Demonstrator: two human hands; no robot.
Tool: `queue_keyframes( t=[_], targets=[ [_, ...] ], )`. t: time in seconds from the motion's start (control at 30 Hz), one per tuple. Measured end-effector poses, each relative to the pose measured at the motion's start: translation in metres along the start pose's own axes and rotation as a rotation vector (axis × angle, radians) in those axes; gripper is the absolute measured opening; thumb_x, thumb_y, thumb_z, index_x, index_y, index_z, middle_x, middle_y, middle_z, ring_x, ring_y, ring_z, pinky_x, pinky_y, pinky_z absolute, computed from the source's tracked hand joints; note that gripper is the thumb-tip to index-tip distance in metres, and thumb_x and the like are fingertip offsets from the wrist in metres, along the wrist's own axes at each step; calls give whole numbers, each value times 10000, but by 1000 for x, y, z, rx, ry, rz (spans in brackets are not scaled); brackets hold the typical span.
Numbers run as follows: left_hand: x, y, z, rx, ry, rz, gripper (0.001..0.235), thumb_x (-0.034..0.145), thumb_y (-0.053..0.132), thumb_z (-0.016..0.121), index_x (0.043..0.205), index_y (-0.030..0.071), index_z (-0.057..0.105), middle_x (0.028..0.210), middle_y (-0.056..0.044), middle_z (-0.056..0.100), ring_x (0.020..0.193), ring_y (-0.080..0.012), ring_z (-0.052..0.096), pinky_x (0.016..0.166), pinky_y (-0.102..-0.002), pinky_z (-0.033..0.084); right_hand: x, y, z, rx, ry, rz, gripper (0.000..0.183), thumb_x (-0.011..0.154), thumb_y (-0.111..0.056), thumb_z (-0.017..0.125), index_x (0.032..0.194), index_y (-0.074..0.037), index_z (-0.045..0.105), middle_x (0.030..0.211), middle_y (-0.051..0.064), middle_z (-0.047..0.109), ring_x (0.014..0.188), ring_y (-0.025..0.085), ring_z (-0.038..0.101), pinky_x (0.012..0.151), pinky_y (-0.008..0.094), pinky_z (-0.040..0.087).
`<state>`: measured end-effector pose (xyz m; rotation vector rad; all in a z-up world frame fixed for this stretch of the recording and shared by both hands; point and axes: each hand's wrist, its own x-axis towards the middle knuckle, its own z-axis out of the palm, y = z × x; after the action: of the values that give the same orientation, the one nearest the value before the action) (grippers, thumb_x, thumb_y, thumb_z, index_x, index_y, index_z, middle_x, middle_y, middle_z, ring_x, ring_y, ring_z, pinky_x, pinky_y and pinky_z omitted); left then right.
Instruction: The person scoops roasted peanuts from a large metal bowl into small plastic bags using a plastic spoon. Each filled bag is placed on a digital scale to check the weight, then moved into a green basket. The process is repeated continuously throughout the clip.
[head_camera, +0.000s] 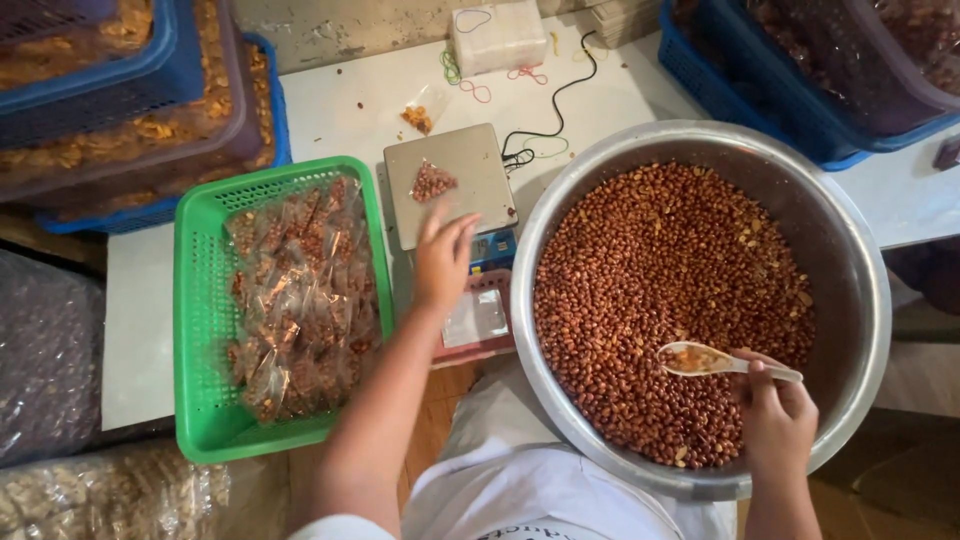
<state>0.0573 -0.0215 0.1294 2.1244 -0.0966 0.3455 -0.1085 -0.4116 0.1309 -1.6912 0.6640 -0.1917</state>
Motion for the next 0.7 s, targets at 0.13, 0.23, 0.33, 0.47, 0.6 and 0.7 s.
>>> queue_keyframes(
  t=[0.13,0.23,0.33,0.47,0.6,0.7],
  targets=[
    [49,-56,1,643,-250,-27,845,976,362,666,1626,91,200,1709,-87,145,1566,-347,92,1211,-593,223,-2,-6,2,-53,2,-103,218,1154,-161,540,1228,-49,712,812,33,552,713,95,481,634,225,366],
    [71,-104,19,403,205,262,653,952,381,709,1482,72,486,1516,-137,517,1422,-287,478,1118,-488,415,-2,2,-4,-114,2,-155,204,1169,-186,546,1223,-108,727,824,-21,547,692,51,420,596,202,314],
    [73,-65,3,-317,592,-19,259,954,183,695,1205,119,700,1167,-38,719,1132,-174,656,1023,-296,480,-9,-5,1,-176,112,-96,176,1195,-179,581,1258,-142,742,855,-22,593,715,48,460,624,231,351],
    [48,-46,-75,-673,641,-468,585,871,142,740,1416,153,527,1228,-104,668,1056,-202,685,875,-316,571,-15,-5,14,-194,229,-188,170,1257,-113,589,1241,-129,757,917,16,639,740,64,520,680,201,430],
    [8,-115,-132,-78,718,-278,216,1000,279,616,1148,161,721,1180,-76,688,1004,-229,670,772,-366,578,4,16,5,-167,168,-241,164,1305,-141,577,1306,-96,736,869,51,597,675,81,499,633,195,395],
    [-16,-145,-139,399,309,-447,369,1044,353,505,1333,124,483,1501,-153,298,1395,-368,299,1097,-545,330,1,10,13,-143,175,-248,167,1310,-133,585,1292,-80,742,897,44,602,720,83,513,674,204,437]
  ],
)
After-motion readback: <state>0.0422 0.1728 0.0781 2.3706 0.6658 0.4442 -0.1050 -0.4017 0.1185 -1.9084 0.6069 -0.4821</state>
